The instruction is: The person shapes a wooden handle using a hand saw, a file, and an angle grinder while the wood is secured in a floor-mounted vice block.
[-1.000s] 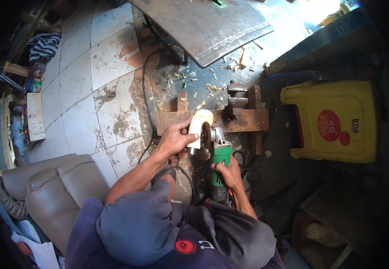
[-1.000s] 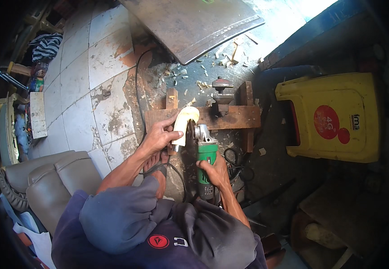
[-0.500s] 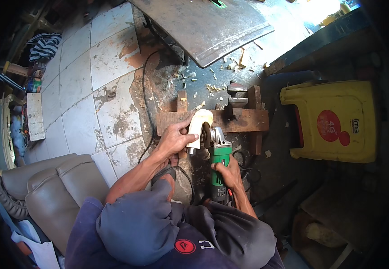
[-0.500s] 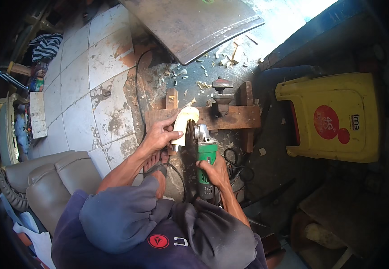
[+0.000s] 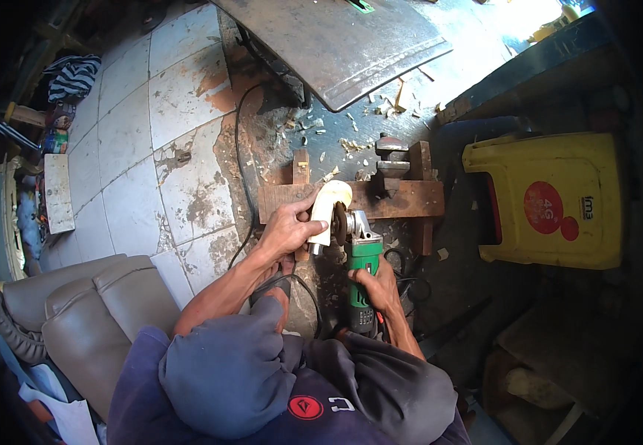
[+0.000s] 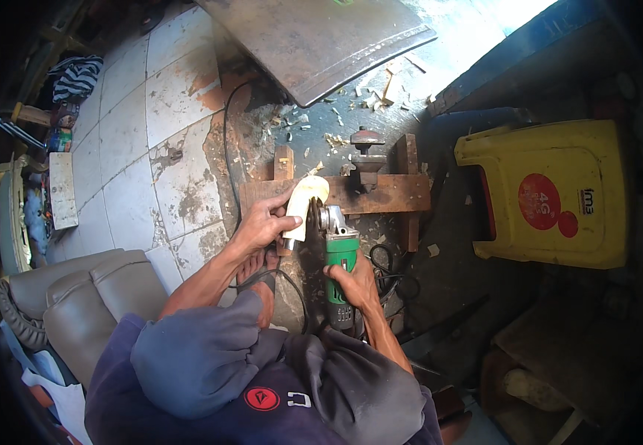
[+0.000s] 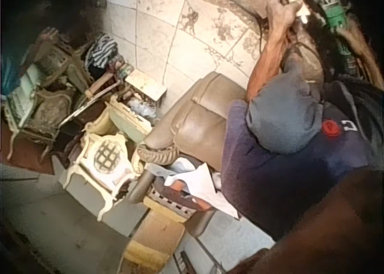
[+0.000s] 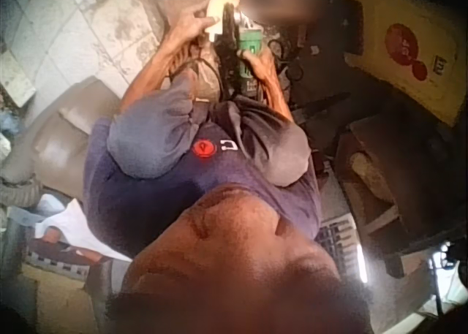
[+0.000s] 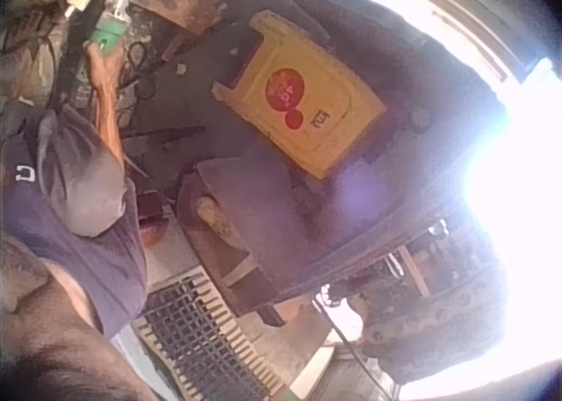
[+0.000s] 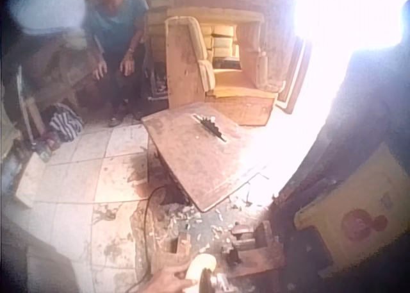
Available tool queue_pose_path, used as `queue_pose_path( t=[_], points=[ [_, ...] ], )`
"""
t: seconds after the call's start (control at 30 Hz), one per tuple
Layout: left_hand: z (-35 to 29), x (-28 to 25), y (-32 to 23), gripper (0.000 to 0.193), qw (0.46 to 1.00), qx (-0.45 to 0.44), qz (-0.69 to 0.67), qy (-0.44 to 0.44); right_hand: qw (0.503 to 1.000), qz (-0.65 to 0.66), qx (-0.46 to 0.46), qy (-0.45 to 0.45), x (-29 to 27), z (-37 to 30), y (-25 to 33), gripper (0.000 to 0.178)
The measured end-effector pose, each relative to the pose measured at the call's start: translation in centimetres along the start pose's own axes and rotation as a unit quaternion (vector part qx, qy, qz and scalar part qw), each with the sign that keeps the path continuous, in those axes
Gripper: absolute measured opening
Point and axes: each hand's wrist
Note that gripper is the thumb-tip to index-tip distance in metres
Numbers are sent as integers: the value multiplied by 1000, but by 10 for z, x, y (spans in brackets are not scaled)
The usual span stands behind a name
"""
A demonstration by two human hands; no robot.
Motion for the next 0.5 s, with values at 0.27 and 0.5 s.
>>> queue_pose_path(
  t=[0.27,0.5],
  points=[
    [4,-2,9,75,999,8,32,-8,1000,2,-5,3,1,1,-2,52],
    [7,-1,15,75,1000,17,25,-8,1000,-2,-5,3,0,1,-1,52]
  ],
)
Point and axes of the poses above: each hand's wrist, its own z-axis towards the middle knuckle, its own x-axis out of the palm, y = z × x, and after that the axes turned 2 degrees about y, right-handed
